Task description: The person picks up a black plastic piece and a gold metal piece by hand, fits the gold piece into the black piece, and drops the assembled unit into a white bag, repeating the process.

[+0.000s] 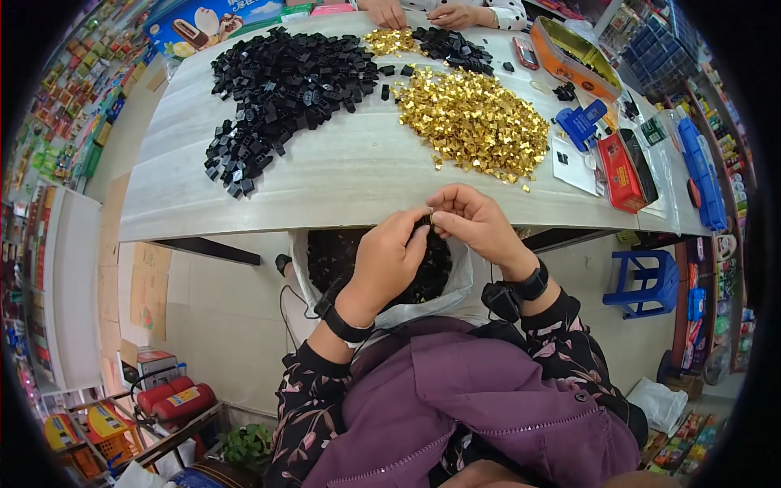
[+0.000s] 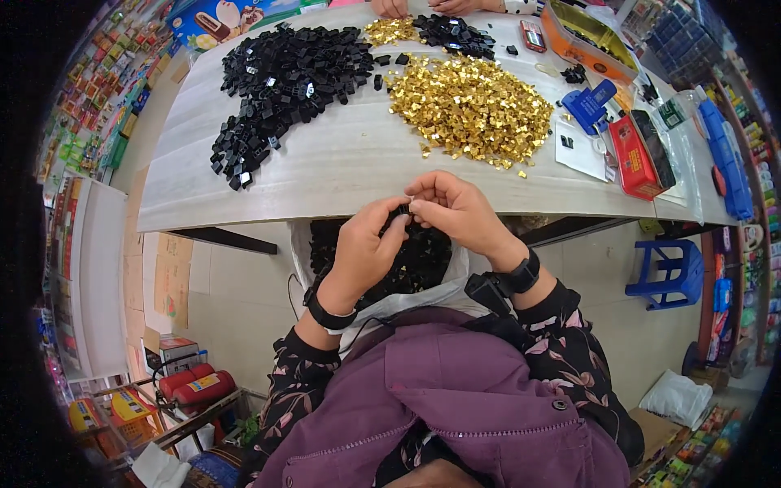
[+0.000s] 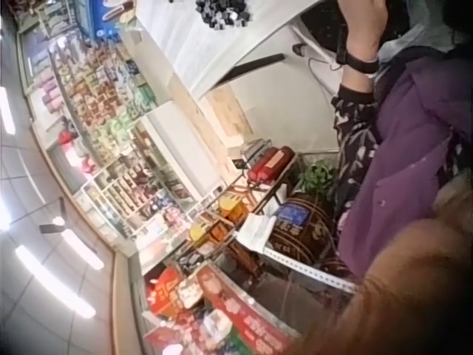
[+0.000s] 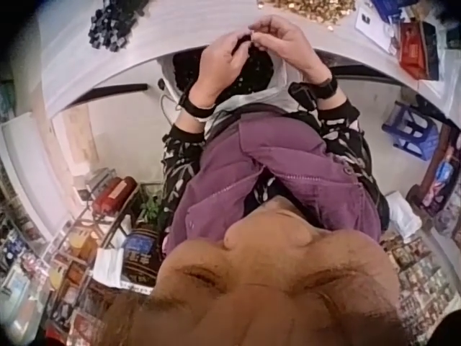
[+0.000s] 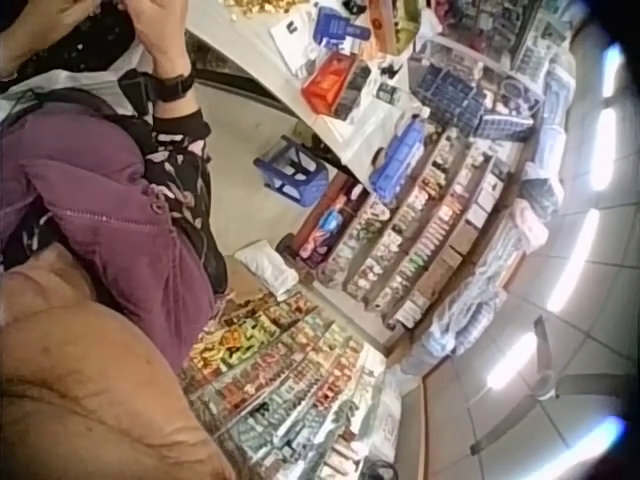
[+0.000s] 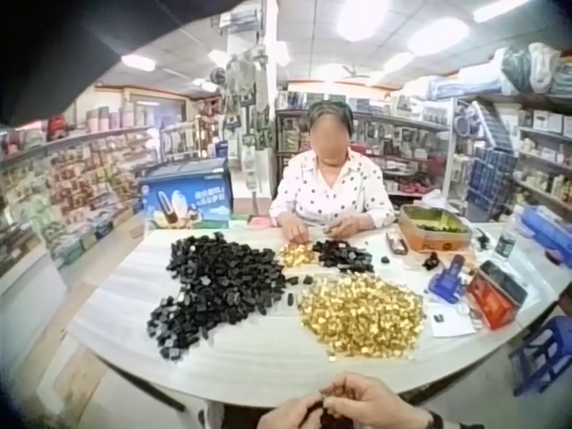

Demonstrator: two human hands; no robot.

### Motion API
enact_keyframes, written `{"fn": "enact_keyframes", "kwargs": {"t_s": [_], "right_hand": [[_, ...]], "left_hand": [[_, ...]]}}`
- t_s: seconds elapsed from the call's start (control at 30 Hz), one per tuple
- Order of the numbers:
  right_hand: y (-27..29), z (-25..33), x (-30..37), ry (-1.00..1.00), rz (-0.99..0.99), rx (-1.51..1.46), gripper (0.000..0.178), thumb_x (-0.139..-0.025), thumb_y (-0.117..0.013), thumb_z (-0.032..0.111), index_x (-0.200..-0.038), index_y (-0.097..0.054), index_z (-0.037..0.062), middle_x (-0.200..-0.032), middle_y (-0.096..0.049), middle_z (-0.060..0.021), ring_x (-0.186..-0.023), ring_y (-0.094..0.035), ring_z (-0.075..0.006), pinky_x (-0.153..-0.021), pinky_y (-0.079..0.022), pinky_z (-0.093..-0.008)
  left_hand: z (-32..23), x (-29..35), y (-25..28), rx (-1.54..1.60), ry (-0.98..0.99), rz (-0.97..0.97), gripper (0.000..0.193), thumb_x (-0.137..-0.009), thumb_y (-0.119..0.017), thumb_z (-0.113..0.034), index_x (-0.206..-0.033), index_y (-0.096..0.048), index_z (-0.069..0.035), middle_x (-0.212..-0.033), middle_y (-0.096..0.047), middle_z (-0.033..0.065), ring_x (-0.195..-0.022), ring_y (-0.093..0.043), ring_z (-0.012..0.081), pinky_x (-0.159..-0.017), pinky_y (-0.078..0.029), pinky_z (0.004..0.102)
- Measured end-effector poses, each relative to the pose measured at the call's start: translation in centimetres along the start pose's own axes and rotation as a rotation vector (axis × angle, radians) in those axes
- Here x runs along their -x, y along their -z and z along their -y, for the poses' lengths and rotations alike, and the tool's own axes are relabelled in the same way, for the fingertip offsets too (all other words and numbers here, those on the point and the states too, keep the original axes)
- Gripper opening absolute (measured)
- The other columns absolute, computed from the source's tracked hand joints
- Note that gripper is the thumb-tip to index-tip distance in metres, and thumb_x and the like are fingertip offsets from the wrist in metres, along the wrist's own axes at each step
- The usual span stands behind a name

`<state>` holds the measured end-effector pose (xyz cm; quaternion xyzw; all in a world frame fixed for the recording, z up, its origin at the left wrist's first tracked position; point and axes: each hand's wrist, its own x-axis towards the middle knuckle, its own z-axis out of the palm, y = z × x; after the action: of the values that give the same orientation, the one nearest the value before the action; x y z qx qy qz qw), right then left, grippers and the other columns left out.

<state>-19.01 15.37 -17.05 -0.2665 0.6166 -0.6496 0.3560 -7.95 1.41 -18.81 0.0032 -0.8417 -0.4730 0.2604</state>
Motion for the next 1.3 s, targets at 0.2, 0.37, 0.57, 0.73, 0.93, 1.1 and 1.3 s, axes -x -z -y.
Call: {"fn": "enact_keyframes", "kwargs": {"t_s": [0.2, 0.37, 0.57, 0.73, 0.93, 1.1, 1.3], "right_hand": [[0.1, 0.7, -0.2, -0.008, 0.085, 0.050, 0.024, -0.089, -0.057, 0.008, -0.111, -0.053, 0.0014, -0.086, -0.059, -0.0015, -0.075, -0.057, -0.0066, -0.067, -0.048, -0.0205], [0.2, 1.5, -1.4, 0.016, 0.107, 0.037, 0.026, -0.088, -0.059, 0.012, -0.111, -0.054, 0.0009, -0.083, -0.059, -0.0001, -0.070, -0.056, -0.0064, -0.065, -0.047, -0.0206], [2.6, 1.8, -5.1, 0.295, -0.331, 0.975, 0.020, -0.083, -0.064, 0.015, -0.099, -0.062, 0.0031, -0.077, -0.062, -0.0037, -0.063, -0.058, -0.0111, -0.058, -0.046, -0.0237], [3.0, 0.4, -5.7, 0.451, -0.394, 1.142, 0.015, -0.079, -0.065, 0.016, -0.091, -0.065, 0.0061, -0.077, -0.061, -0.0061, -0.062, -0.058, -0.0169, -0.057, -0.046, -0.0273], [2.3, 0.4, -4.9, 0.455, -0.393, 1.098, 0.013, -0.079, -0.065, 0.016, -0.088, -0.064, 0.0062, -0.078, -0.059, -0.0058, -0.064, -0.058, -0.0181, -0.058, -0.046, -0.0284], [2.6, 0.2, -5.0, 0.492, -0.393, 1.102, 0.012, -0.079, -0.065, 0.015, -0.087, -0.063, 0.0053, -0.079, -0.059, -0.0057, -0.065, -0.058, -0.0175, -0.058, -0.046, -0.0277], [3.1, 0.0, -5.1, 0.477, -0.416, 1.015, 0.014, -0.079, -0.065, 0.015, -0.089, -0.063, 0.0052, -0.078, -0.058, -0.0053, -0.065, -0.058, -0.0173, -0.059, -0.046, -0.0274]], "left_hand": [[-0.3, 0.1, -0.3, 0.043, 0.027, -0.015, 0.021, -0.086, -0.055, -0.006, -0.107, -0.058, -0.001, -0.085, -0.063, 0.0112, -0.069, -0.064, 0.0184, -0.061, -0.049, 0.0298], [0.5, 0.7, -0.5, 0.412, 0.227, -0.082, 0.021, -0.090, -0.052, -0.006, -0.110, -0.057, -0.002, -0.090, -0.065, 0.0082, -0.069, -0.062, 0.0109, -0.054, -0.047, 0.0224], [0.1, 0.0, 0.5, 0.553, 0.347, -0.065, 0.024, -0.092, -0.051, -0.009, -0.115, -0.053, -0.004, -0.092, -0.065, 0.0081, -0.069, -0.061, 0.0076, -0.048, -0.040, 0.0163], [0.1, 0.1, 0.5, 0.600, 0.360, -0.080, 0.027, -0.090, -0.054, -0.009, -0.117, -0.052, -0.003, -0.091, -0.064, 0.0080, -0.067, -0.059, 0.0061, -0.047, -0.037, 0.0156], [0.3, 0.9, 1.1, 0.521, 0.405, -0.102, 0.029, -0.087, -0.059, -0.007, -0.114, -0.053, -0.002, -0.079, -0.060, 0.0021, -0.062, -0.053, 0.0061, -0.058, -0.044, 0.0209], [0.9, 0.7, 1.2, 0.439, 0.331, -0.138, 0.030, -0.086, -0.060, -0.006, -0.115, -0.052, -0.002, -0.079, -0.057, 0.0005, -0.060, -0.048, 0.0048, -0.054, -0.041, 0.0204], [0.9, 1.4, 1.5, 0.544, 0.276, -0.250, 0.030, -0.088, -0.057, -0.005, -0.117, -0.050, -0.001, -0.090, -0.058, 0.0028, -0.059, -0.048, 0.0039, -0.052, -0.040, 0.0175]]}}
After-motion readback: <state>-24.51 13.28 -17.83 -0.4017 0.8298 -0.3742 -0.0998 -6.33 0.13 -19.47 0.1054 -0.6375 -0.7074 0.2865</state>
